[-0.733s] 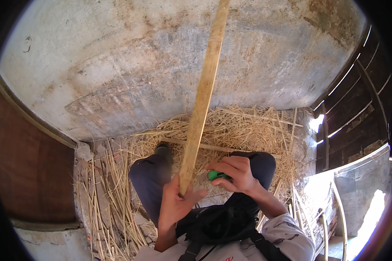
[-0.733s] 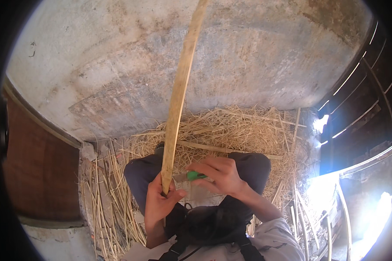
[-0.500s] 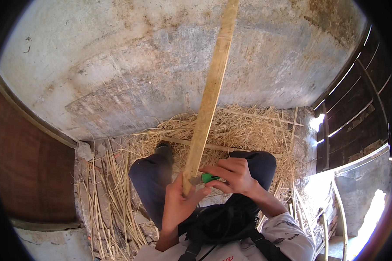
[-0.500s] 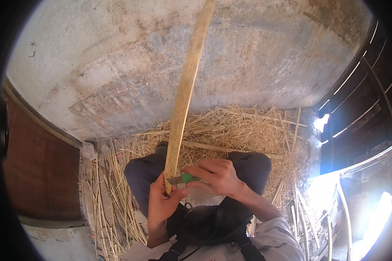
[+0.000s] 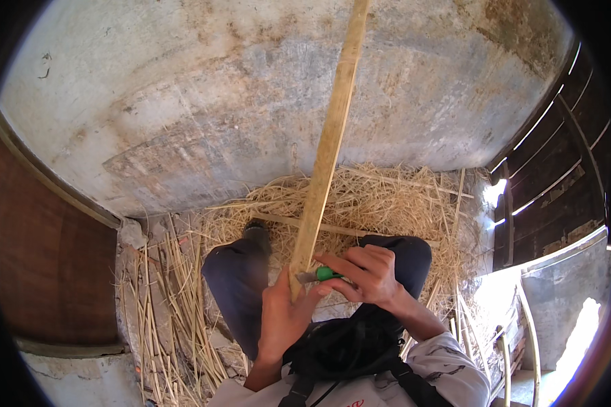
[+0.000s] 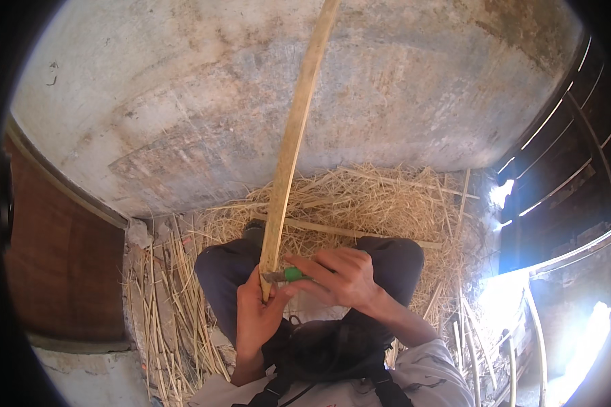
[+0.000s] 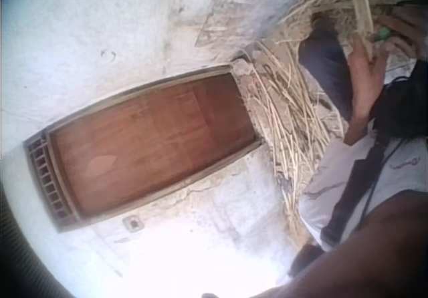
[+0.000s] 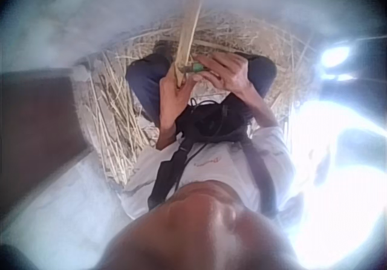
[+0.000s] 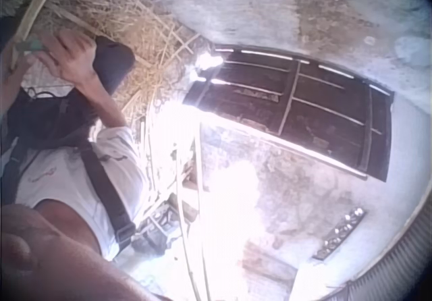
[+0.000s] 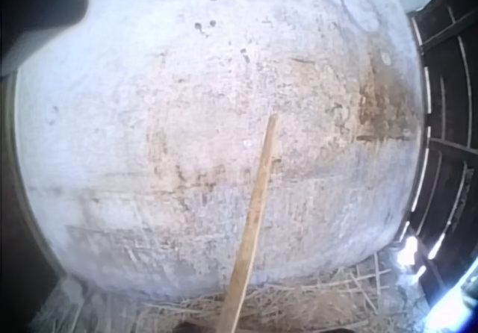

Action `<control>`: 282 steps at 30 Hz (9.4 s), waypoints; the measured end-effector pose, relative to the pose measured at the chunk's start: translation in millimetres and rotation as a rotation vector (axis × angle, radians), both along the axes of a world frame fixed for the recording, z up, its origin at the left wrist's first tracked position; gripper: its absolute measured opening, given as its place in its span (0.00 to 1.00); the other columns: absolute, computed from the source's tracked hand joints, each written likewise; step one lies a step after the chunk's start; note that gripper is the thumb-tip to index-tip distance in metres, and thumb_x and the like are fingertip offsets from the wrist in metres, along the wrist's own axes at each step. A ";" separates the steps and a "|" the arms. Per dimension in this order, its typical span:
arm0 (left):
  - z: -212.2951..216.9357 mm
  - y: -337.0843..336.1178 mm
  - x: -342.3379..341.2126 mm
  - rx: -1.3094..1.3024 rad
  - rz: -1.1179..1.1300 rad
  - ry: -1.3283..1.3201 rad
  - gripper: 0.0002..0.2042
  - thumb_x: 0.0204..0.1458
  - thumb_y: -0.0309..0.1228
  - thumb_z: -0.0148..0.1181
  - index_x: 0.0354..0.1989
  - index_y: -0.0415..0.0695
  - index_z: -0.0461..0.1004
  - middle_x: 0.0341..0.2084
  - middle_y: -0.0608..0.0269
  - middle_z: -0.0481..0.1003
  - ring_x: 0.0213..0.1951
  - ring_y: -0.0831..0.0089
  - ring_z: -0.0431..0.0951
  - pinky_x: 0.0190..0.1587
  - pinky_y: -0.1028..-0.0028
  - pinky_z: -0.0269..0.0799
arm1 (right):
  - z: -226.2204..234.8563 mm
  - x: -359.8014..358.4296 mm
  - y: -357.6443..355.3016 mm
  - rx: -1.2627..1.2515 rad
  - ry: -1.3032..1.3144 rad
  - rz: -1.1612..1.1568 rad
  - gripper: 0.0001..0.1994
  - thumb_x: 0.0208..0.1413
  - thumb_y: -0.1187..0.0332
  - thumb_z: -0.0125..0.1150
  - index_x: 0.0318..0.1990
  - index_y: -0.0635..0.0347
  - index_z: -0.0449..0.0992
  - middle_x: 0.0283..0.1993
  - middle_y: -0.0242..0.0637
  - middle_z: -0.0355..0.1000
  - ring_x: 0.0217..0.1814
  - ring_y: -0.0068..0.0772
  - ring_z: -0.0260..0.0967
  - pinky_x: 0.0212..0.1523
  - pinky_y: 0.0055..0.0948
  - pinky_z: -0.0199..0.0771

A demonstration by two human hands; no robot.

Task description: The person shaves a long wooden stick using a small utility knife and a machete. The person first uses the utility knife to remove thin shavings from the wood and then uses a machete to chop or scrape the surface while sitting on a floor covered in straw.

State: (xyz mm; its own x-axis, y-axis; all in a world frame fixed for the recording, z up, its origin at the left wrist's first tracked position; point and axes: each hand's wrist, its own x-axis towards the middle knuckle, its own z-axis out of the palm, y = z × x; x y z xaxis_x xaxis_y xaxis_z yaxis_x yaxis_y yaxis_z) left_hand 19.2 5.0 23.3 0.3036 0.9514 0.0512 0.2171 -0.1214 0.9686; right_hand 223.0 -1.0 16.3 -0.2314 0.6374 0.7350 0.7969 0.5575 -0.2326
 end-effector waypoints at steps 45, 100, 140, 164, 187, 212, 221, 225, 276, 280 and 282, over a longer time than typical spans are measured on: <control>1.9 -7.7 -7.3 0.034 -0.078 0.155 0.19 0.61 0.32 0.70 0.48 0.30 0.69 0.24 0.37 0.77 0.34 0.33 0.81 0.29 0.55 0.75 | -10.2 10.8 2.5 -0.110 0.112 0.085 0.22 0.50 0.52 0.77 0.49 0.54 0.88 0.22 0.27 0.67 0.18 0.29 0.63 0.21 0.31 0.61; -47.3 -41.2 -41.2 -0.079 -0.090 0.287 0.17 0.69 0.37 0.59 0.43 0.30 0.71 0.20 0.39 0.76 0.27 0.38 0.81 0.28 0.53 0.72 | -13.2 92.5 109.0 -0.066 0.211 -0.284 0.15 0.63 0.55 0.71 0.48 0.56 0.87 0.37 0.39 0.84 0.31 0.39 0.81 0.33 0.34 0.79; -81.0 -23.8 -64.8 0.087 0.085 0.169 0.16 0.59 0.31 0.72 0.30 0.38 0.68 0.19 0.54 0.71 0.19 0.67 0.70 0.25 0.66 0.65 | 36.3 41.1 78.8 -0.275 1.125 0.076 0.06 0.61 0.77 0.72 0.42 0.68 0.81 0.39 0.39 0.83 0.28 0.21 0.76 0.29 0.22 0.77; -5.4 43.6 -2.3 0.459 -0.072 0.172 0.32 0.53 0.36 0.77 0.64 0.37 0.73 0.58 0.45 0.78 0.54 0.46 0.82 0.53 0.60 0.80 | 18.6 31.0 54.1 -0.422 1.099 0.168 0.05 0.66 0.71 0.63 0.40 0.63 0.76 0.28 0.28 0.72 0.28 0.27 0.81 0.24 0.21 0.67; -12.6 29.1 -13.8 0.097 -0.088 -0.071 0.22 0.69 0.28 0.59 0.70 0.34 0.71 0.26 0.69 0.72 0.28 0.85 0.65 0.30 0.79 0.64 | -0.2 94.7 48.3 -0.456 0.438 -0.317 0.23 0.63 0.65 0.64 0.65 0.57 0.76 0.48 0.48 0.76 0.52 0.45 0.76 0.55 0.40 0.75; -14.8 13.9 -14.0 0.078 -0.041 -0.071 0.22 0.66 0.23 0.63 0.67 0.29 0.71 0.35 0.65 0.79 0.35 0.85 0.70 0.37 0.81 0.68 | 18.7 30.6 36.7 -0.030 0.115 -0.088 0.22 0.51 0.55 0.78 0.52 0.53 0.86 0.23 0.29 0.67 0.19 0.31 0.66 0.21 0.33 0.66; -24.8 8.1 -15.8 -0.028 -0.050 -0.122 0.22 0.66 0.22 0.63 0.68 0.28 0.71 0.50 0.58 0.81 0.47 0.81 0.74 0.52 0.79 0.71 | 14.7 36.1 38.1 -0.006 0.076 -0.110 0.21 0.51 0.54 0.78 0.51 0.52 0.87 0.21 0.28 0.67 0.19 0.29 0.67 0.21 0.31 0.66; -32.0 7.4 -18.1 0.008 -0.053 -0.140 0.23 0.67 0.22 0.63 0.68 0.29 0.70 0.49 0.60 0.81 0.45 0.81 0.74 0.50 0.79 0.72 | 12.9 33.6 37.3 0.016 0.088 -0.127 0.21 0.51 0.54 0.78 0.51 0.51 0.87 0.21 0.28 0.67 0.19 0.30 0.66 0.22 0.32 0.66; -36.6 5.7 -18.5 -0.031 -0.041 -0.237 0.22 0.58 0.16 0.68 0.62 0.32 0.75 0.35 0.67 0.81 0.25 0.89 0.72 0.23 0.84 0.66 | 0.0 41.2 36.5 -0.268 0.460 0.070 0.20 0.68 0.61 0.64 0.62 0.61 0.79 0.36 0.41 0.76 0.34 0.34 0.75 0.38 0.36 0.75; -32.2 7.2 -17.5 -0.110 0.011 -0.225 0.21 0.58 0.16 0.69 0.61 0.31 0.77 0.42 0.60 0.84 0.42 0.83 0.79 0.40 0.81 0.76 | 0.5 33.1 22.4 -0.241 0.184 0.037 0.25 0.62 0.53 0.68 0.62 0.56 0.80 0.30 0.37 0.70 0.28 0.38 0.73 0.30 0.34 0.74; -35.4 8.4 -15.7 -0.057 -0.011 -0.246 0.21 0.60 0.17 0.67 0.62 0.32 0.75 0.37 0.65 0.81 0.30 0.87 0.73 0.29 0.83 0.69 | -2.1 32.2 20.0 -0.216 0.083 -0.019 0.27 0.59 0.49 0.68 0.62 0.53 0.81 0.28 0.32 0.68 0.26 0.35 0.73 0.27 0.33 0.73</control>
